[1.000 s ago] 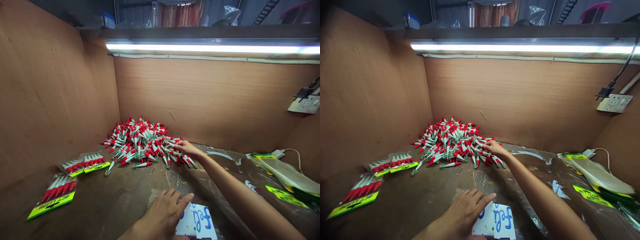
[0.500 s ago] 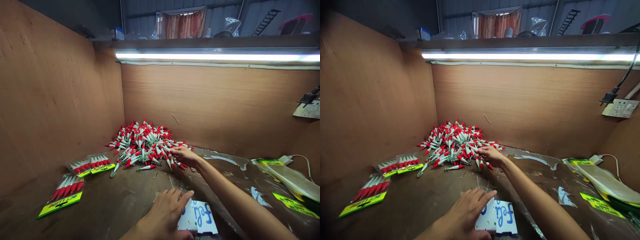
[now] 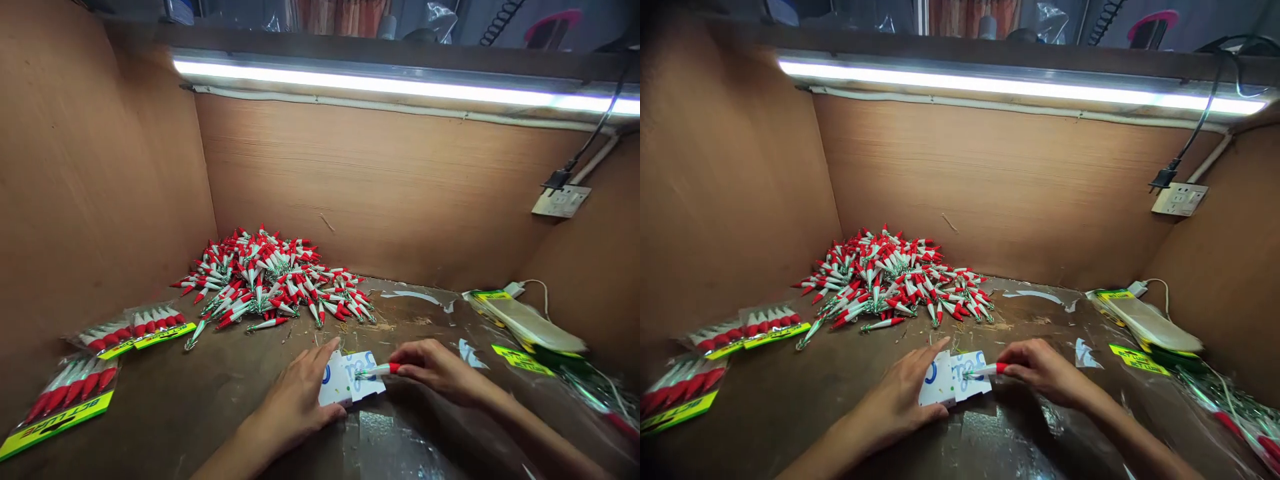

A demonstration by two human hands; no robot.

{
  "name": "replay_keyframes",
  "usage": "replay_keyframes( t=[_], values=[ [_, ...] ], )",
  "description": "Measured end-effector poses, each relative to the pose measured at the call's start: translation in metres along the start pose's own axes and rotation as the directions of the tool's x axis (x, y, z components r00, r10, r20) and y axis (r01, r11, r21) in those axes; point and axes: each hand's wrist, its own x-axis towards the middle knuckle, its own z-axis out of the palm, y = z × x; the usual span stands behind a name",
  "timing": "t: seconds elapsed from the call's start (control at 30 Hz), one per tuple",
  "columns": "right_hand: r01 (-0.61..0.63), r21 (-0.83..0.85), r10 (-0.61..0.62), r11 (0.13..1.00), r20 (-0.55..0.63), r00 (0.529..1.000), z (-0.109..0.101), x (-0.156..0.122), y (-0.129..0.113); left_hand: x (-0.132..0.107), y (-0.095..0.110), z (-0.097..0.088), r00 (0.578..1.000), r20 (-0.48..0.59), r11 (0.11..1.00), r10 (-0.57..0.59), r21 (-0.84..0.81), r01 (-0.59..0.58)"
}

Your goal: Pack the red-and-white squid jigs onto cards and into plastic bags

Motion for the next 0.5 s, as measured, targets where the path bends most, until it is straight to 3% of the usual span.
replay_keyframes(
  t=[0.07,0.13,0.27,0.33,0.43,0.5],
  values=[
    [0.068,-0.275,-0.102,0.959,-0.111,0.989,0.017,-0.001,-0.01,-0.001,0.004,0.002,1.0,0.004,1.0,0.014,-0.005,-0.014],
    [0.141,-0.437,-0.228,0.888,-0.152,0.962,0.038,0.006,-0.02,-0.002,0.008,0.004,1.0,0.004,1.0,0.026,-0.008,-0.026],
    [0.325,-0.492,-0.372,0.808,0.004,0.928,0.067,0.018,-0.033,-0.001,0.012,0.003,0.998,0.007,0.998,0.064,-0.022,-0.063],
    [0.392,-0.475,-0.394,0.788,0.1,0.914,0.064,0.018,-0.037,-0.001,0.012,0.002,0.998,0.021,0.998,0.061,-0.015,-0.061],
    [0.461,-0.382,-0.409,0.801,0.212,0.887,0.042,0.025,-0.044,-0.002,0.012,0.0,0.998,0.044,0.999,0.037,0.008,-0.038],
    [0.427,-0.324,-0.398,0.844,0.153,0.904,0.024,0.045,-0.051,-0.002,0.012,-0.001,0.998,0.064,0.999,0.029,0.024,-0.031]
  ],
)
